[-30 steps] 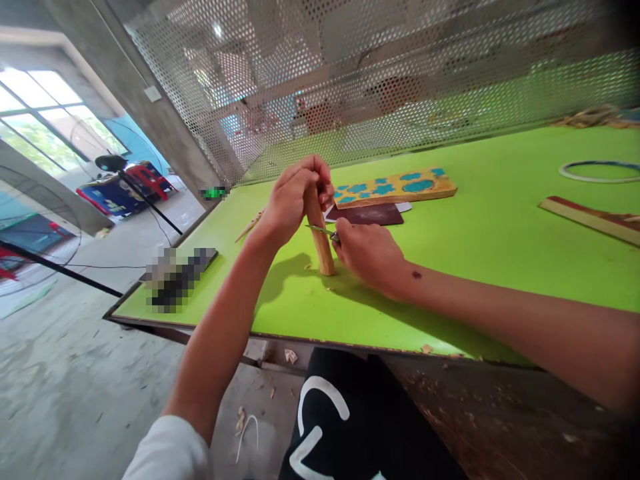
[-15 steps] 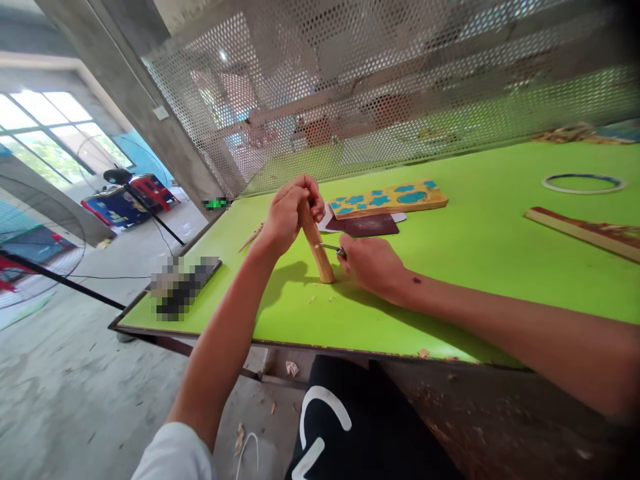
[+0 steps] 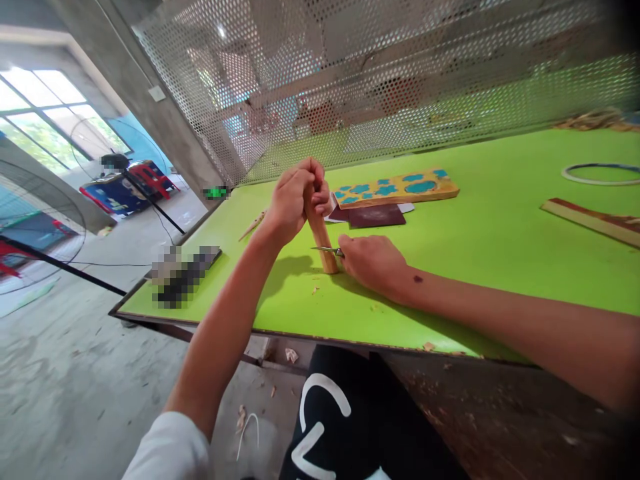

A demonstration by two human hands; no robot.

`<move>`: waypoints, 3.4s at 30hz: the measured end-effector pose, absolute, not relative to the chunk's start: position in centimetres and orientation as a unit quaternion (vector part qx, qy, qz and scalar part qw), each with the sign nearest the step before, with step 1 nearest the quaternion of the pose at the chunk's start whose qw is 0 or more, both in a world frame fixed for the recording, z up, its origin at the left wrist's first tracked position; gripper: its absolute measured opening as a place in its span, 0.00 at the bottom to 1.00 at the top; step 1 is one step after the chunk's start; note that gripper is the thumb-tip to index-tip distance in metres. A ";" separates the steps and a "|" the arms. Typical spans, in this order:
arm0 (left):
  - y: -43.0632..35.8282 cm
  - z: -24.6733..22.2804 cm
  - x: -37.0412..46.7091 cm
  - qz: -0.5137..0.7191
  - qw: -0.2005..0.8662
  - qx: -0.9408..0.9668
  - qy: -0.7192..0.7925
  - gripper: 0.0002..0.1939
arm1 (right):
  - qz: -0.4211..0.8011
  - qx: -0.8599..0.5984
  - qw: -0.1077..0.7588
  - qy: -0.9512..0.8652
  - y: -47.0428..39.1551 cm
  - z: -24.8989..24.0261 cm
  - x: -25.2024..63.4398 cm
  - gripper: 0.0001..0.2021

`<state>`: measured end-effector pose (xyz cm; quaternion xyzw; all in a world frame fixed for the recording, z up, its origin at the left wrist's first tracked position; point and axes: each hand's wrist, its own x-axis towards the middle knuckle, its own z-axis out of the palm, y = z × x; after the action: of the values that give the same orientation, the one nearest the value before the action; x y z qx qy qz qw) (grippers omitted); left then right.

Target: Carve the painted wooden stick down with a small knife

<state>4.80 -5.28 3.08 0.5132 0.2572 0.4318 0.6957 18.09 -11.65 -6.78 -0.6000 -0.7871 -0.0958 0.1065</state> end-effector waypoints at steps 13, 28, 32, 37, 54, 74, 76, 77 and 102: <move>-5.3 2.9 4.4 0.428 0.697 0.517 0.252 0.14 | -0.136 -0.606 0.153 -0.769 -11.1 -5.8 18.0 0.12; -4.3 2.4 3.5 0.432 0.739 0.454 0.247 0.14 | -0.093 -0.580 0.099 -0.803 -11.7 -7.0 18.5 0.11; -4.4 2.6 3.3 0.435 0.726 0.463 0.264 0.16 | -0.092 -0.570 0.088 -0.812 -11.6 -6.6 18.6 0.11; -4.6 2.5 3.6 0.442 0.741 0.441 0.248 0.14 | -0.106 -0.583 0.113 -0.797 -11.3 -6.3 18.3 0.12; -3.2 1.7 2.6 0.469 0.754 0.410 0.211 0.13 | -0.089 -0.559 0.072 -0.821 -11.2 -6.7 18.9 0.12; -3.0 1.7 2.3 0.479 0.764 0.371 0.223 0.15 | -0.086 -0.546 0.069 -0.830 -11.7 -5.8 17.6 0.15; -3.0 1.7 2.2 0.481 0.761 0.371 0.228 0.16 | -0.073 -0.547 0.060 -0.832 -11.9 -5.6 17.4 0.16; -2.9 1.6 2.1 0.481 0.759 0.374 0.230 0.16 | -0.065 -0.547 0.053 -0.833 -12.0 -5.5 17.4 0.17; -2.6 1.5 1.6 0.468 0.786 0.335 0.225 0.17 | -0.054 -0.549 -0.097 -0.828 -14.4 -2.8 19.8 0.14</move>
<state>1.61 -2.58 1.50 0.3346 0.2247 0.4681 0.7864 19.83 -14.36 -2.77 -0.5489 -0.8285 -0.0541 -0.0968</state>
